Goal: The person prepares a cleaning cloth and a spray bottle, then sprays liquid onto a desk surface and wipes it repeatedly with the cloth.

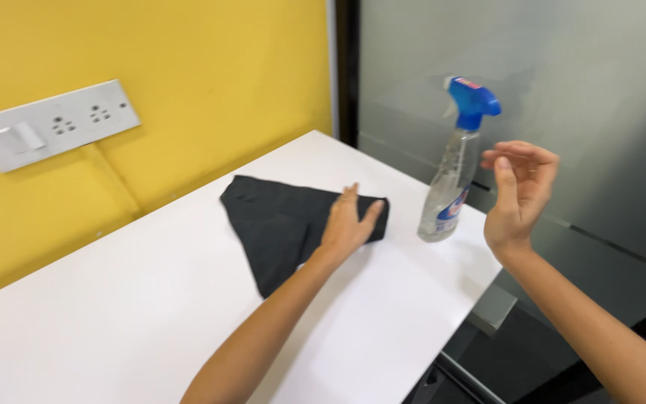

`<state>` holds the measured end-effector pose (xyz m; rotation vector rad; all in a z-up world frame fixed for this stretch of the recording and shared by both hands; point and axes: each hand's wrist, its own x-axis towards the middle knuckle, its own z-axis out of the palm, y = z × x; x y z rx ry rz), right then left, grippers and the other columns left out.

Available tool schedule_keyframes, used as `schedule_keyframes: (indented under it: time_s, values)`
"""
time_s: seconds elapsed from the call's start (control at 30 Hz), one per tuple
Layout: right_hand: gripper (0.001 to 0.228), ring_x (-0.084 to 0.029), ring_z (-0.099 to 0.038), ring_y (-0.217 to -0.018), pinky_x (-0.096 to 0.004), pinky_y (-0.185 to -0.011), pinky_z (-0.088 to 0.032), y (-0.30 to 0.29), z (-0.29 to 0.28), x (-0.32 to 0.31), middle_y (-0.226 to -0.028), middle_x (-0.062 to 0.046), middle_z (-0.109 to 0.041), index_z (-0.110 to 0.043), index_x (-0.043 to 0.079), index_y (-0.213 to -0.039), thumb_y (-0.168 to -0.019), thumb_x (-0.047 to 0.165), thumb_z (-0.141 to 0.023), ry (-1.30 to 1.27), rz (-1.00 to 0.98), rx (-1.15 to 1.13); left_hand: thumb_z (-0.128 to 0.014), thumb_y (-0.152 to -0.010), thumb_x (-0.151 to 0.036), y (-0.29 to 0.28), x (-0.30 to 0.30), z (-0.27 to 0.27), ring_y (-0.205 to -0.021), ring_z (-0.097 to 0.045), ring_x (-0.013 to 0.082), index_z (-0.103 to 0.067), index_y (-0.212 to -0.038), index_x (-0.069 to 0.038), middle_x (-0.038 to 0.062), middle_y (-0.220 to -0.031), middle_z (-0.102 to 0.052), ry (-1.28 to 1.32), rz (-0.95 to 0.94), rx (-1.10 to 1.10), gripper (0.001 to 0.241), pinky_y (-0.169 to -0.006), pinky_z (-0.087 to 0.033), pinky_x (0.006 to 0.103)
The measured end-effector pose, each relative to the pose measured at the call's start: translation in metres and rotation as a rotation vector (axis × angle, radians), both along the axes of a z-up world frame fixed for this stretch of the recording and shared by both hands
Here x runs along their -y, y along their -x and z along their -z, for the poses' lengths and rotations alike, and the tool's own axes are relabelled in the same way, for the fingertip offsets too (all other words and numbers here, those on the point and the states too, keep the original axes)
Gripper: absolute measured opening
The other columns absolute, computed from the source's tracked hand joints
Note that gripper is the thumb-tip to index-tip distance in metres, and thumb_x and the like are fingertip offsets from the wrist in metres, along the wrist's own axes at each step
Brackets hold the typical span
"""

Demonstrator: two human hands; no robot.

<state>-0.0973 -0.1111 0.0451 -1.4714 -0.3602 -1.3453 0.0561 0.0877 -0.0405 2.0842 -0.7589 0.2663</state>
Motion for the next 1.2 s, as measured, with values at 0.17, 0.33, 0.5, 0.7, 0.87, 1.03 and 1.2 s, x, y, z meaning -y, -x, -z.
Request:
schedule_keyframes:
  time_s: [0.17,0.33,0.5,0.7,0.87,1.03,1.2]
  values:
    - [0.006,-0.017,-0.066,-0.1,-0.034,-0.09,-0.056,-0.039,0.007,-0.066,-0.106,-0.007,-0.067,-0.057,0.005,-0.111,-0.106,0.009,-0.057,0.072,-0.355,-0.388,-0.058,-0.097,-0.059,-0.022,-0.082,0.019,-0.149,-0.02,0.0478,-0.031,-0.155,0.001,0.031,-0.161,-0.023,-0.341,-0.297,-0.169,0.087,-0.119,-0.019,0.0648]
    - [0.029,-0.018,-0.068,-0.098,-0.034,-0.087,-0.056,-0.113,0.04,-0.125,-0.111,-0.01,-0.072,-0.069,0.004,-0.117,-0.096,0.023,-0.068,0.357,-0.456,-1.02,-0.066,-0.09,-0.057,-0.009,-0.129,0.021,-0.152,-0.017,0.0403,-0.037,-0.151,-0.004,0.025,-0.161,-0.025,-0.65,-0.313,-0.164,0.085,-0.119,-0.019,0.0655]
    - [0.052,-0.019,-0.067,-0.11,-0.033,-0.095,-0.053,-0.15,0.085,-0.164,-0.129,-0.013,-0.065,-0.06,0.009,-0.134,-0.091,0.035,-0.073,0.624,-0.427,-1.169,-0.061,-0.1,-0.028,0.008,-0.142,0.01,-0.12,-0.065,0.0366,-0.074,-0.108,-0.002,0.019,-0.118,-0.074,-0.297,-0.363,0.007,0.03,-0.101,-0.052,0.0515]
    - [0.074,-0.026,-0.062,-0.119,-0.036,-0.099,-0.05,-0.179,0.102,-0.182,-0.133,-0.019,-0.062,-0.046,0.008,-0.147,-0.087,0.037,-0.079,0.464,-0.275,-1.073,-0.06,-0.101,-0.028,0.005,-0.165,0.011,-0.072,-0.072,0.0368,-0.077,-0.094,-0.001,0.02,-0.08,-0.074,0.085,-0.373,-0.072,0.032,-0.067,-0.054,0.0437]
    - [0.067,-0.023,-0.065,-0.109,-0.034,-0.093,-0.054,-0.182,0.095,-0.202,-0.138,-0.012,-0.059,-0.053,0.009,-0.143,-0.08,0.003,-0.071,0.128,-0.346,-1.121,-0.064,-0.1,-0.038,-0.026,-0.183,0.035,-0.077,-0.074,0.0259,-0.075,-0.096,0.001,0.016,-0.087,-0.077,0.228,-0.425,-0.133,0.041,-0.073,-0.057,0.0386]
    - [0.054,-0.019,-0.064,-0.108,-0.032,-0.092,-0.056,-0.159,0.066,-0.235,-0.124,-0.01,-0.064,-0.057,0.005,-0.128,-0.077,-0.014,-0.062,0.27,-0.793,-0.683,-0.059,-0.093,-0.066,-0.049,-0.207,0.026,-0.066,-0.057,0.0199,-0.069,-0.108,-0.004,0.006,-0.075,-0.061,0.774,-0.376,-0.856,0.064,-0.064,-0.049,0.0383]
    - [0.044,-0.018,-0.064,-0.103,-0.034,-0.089,-0.058,-0.142,0.034,-0.237,-0.106,-0.01,-0.06,-0.047,0.007,-0.119,-0.085,-0.007,-0.07,0.417,-1.299,-0.76,-0.061,-0.083,-0.043,-0.041,-0.242,-0.004,-0.071,-0.071,0.0216,-0.07,-0.101,-0.007,0.009,-0.083,-0.073,1.021,-0.102,-1.122,0.041,-0.069,-0.063,0.035]
